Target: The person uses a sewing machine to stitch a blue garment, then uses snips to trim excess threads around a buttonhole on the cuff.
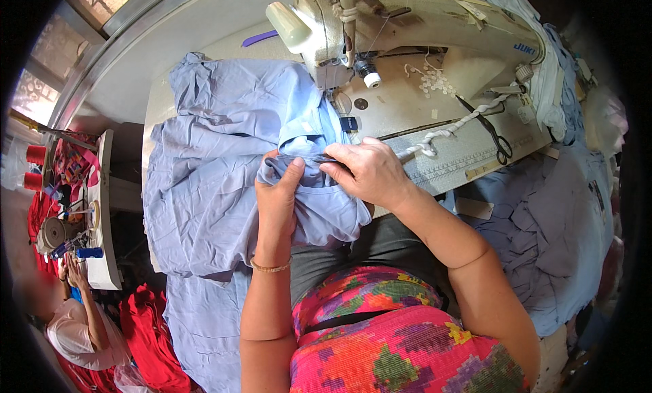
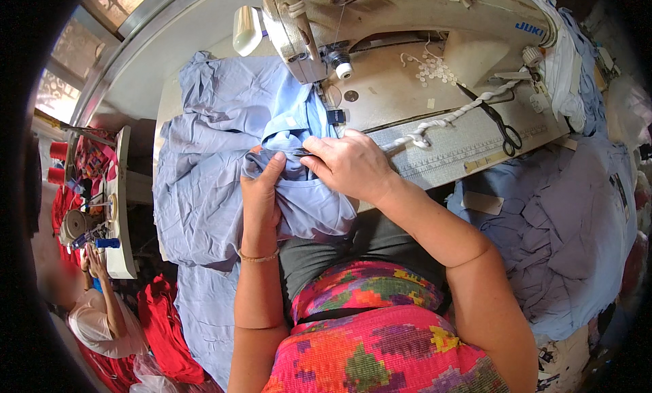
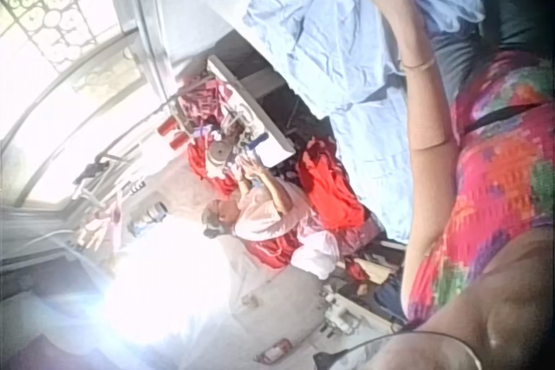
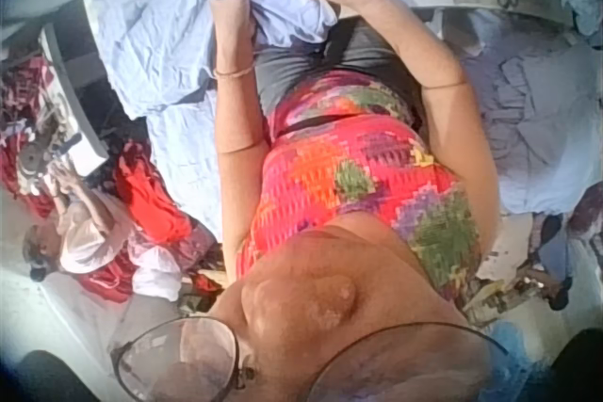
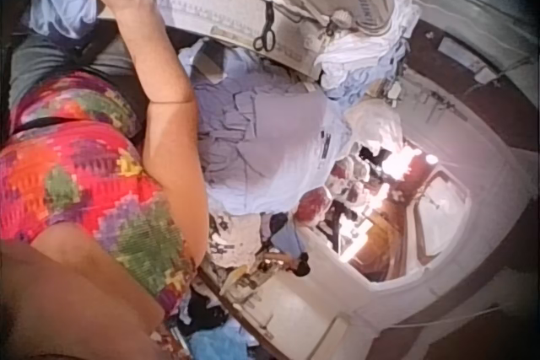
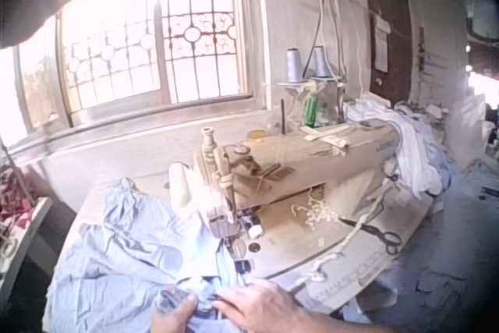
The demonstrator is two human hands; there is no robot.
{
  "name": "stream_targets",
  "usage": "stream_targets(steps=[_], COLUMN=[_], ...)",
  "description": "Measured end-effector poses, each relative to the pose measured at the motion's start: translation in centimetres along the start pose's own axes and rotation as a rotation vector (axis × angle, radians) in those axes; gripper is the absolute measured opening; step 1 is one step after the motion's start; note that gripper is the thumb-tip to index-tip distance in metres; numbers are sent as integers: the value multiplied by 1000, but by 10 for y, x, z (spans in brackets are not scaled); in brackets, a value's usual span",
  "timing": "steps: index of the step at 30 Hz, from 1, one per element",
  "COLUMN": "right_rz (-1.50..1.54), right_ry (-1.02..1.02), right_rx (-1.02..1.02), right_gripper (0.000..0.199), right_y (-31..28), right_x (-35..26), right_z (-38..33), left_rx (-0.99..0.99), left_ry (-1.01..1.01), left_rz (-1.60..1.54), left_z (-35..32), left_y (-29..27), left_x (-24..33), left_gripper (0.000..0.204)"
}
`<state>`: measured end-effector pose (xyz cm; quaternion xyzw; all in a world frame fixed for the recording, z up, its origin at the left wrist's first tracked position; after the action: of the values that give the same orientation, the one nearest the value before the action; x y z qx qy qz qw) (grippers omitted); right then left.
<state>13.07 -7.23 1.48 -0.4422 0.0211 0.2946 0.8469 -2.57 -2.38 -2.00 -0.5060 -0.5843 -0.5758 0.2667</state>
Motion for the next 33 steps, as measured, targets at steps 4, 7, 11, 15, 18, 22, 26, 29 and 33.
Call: stream_targets(steps=[4, 7, 11, 15, 18, 22, 26, 29, 33], right_rz=[-14, -24, -72, -95, -87, -31, 25, 54, 47], right_ry=[-1, 2, -32, -55, -71, -74, -83, -77, -28], right_rx=[2, -11, -46, -69, -59, -1, 19, 32, -23], right_gripper=[19, 18, 18, 18, 18, 17, 18, 19, 19], right_y=[1, 2, -1, 1, 3, 1, 2, 2, 2], right_x=[0, 0, -2, -2, -1, -2, -4, -4, 0], right_z=[0, 0, 1, 2, 1, 2, 3, 2, 0], left_rx=[16, 29, 48, 62, 70, 51, 25, 29, 28], left_ry=[3, 27, 86, 132, 121, 114, 108, 104, 100], left_rz=[0, 43, 150, 261, 246, 244, 224, 205, 189], left_z=[-1, 0, 1, 2, -1, -2, 0, 0, -1], left_y=[0, -1, -4, -5, -1, 0, -2, -1, 0], left_x=[0, -2, -3, -3, 0, 2, -1, -1, 1], left_gripper=[29, 29, 28, 27, 26, 25, 24, 24, 24])
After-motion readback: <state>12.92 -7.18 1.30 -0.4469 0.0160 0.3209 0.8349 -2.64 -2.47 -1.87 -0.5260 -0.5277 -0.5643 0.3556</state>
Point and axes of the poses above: each hand's wrist, its own z-axis towards the middle knuckle, its own y-axis out of the palm, x = y × z, the point moved 3 cm from there along z, towards the middle knuckle, and after that the axes turned 6 degrees about -y, right-handed, at the moved point
